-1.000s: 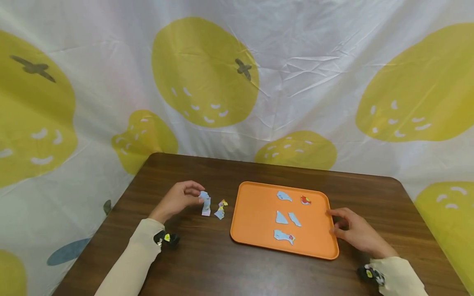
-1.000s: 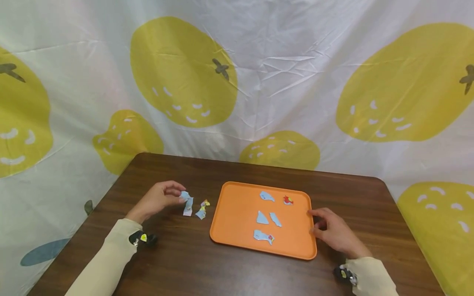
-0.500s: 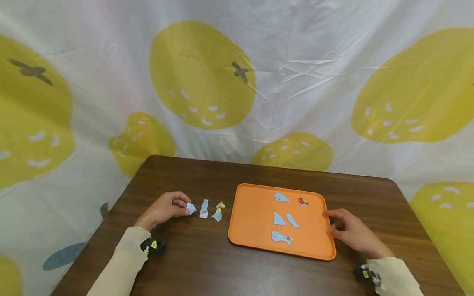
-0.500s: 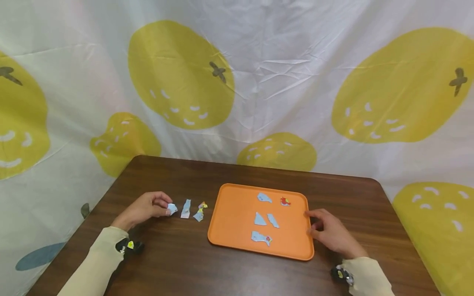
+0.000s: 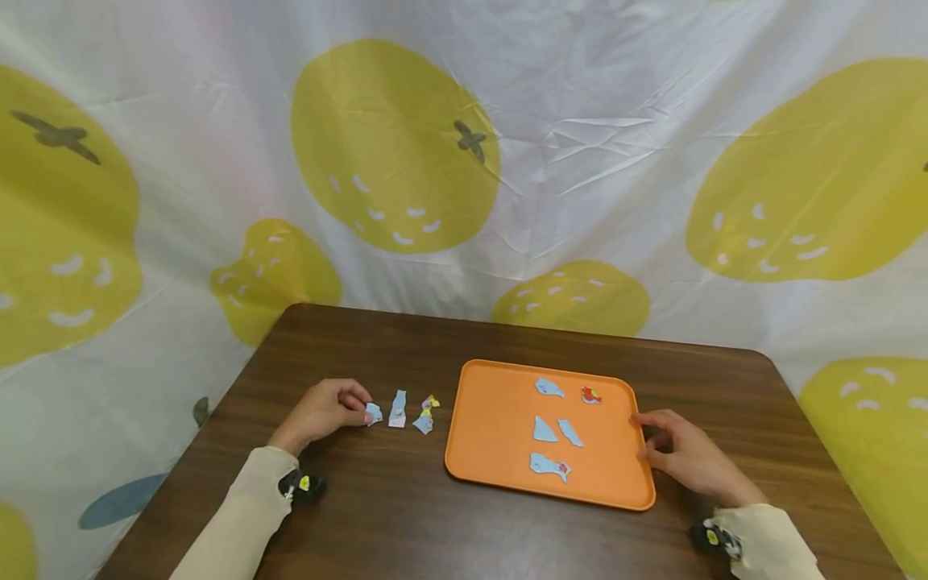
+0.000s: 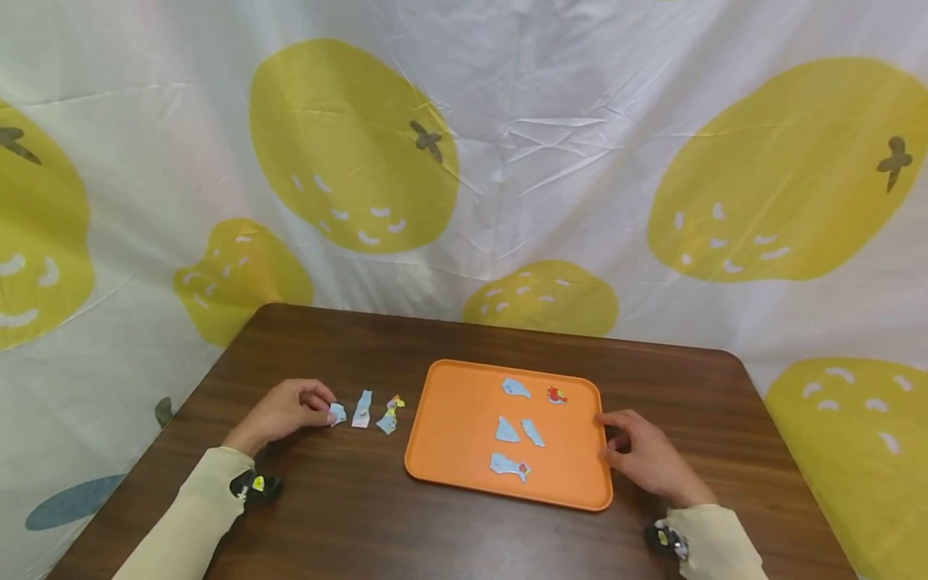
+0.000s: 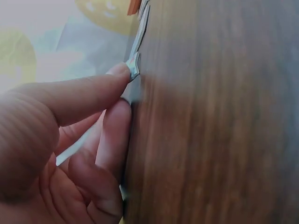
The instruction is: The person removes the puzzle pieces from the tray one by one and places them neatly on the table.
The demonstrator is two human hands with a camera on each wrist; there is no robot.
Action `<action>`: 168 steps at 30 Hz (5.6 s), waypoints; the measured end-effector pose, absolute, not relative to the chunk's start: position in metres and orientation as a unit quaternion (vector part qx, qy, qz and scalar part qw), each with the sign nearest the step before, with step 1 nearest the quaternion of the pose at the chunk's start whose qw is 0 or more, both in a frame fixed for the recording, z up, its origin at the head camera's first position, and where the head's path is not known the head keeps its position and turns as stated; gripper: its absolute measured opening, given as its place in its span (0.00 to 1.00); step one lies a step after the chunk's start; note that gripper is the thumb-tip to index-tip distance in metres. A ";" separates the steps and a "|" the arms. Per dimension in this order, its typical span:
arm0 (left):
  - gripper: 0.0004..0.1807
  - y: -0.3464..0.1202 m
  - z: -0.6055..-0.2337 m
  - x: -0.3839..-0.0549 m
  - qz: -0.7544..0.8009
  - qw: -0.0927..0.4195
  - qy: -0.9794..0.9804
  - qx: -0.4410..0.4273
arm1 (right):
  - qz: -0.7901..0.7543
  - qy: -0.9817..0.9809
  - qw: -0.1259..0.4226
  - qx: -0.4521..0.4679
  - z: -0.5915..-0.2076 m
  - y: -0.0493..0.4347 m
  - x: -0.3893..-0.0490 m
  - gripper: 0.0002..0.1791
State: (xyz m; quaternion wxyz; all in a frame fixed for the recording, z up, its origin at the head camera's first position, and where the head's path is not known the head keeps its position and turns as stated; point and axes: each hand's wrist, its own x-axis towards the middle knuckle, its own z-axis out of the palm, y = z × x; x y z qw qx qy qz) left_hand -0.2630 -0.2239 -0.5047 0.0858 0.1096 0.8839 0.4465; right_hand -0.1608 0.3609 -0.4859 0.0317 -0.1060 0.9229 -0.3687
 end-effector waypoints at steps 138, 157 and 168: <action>0.26 0.014 -0.501 -0.217 0.486 0.210 0.803 0.274 | -0.374 0.918 0.030 -0.125 -0.490 0.355 -0.171 0.26; 0.18 0.008 -0.499 -0.226 0.491 0.245 0.784 0.292 | -0.371 0.920 0.040 -0.122 -0.489 0.354 -0.168 0.27; 0.22 0.005 -0.498 -0.229 0.533 0.253 0.759 0.274 | -0.361 0.924 0.033 -0.120 -0.487 0.352 -0.169 0.27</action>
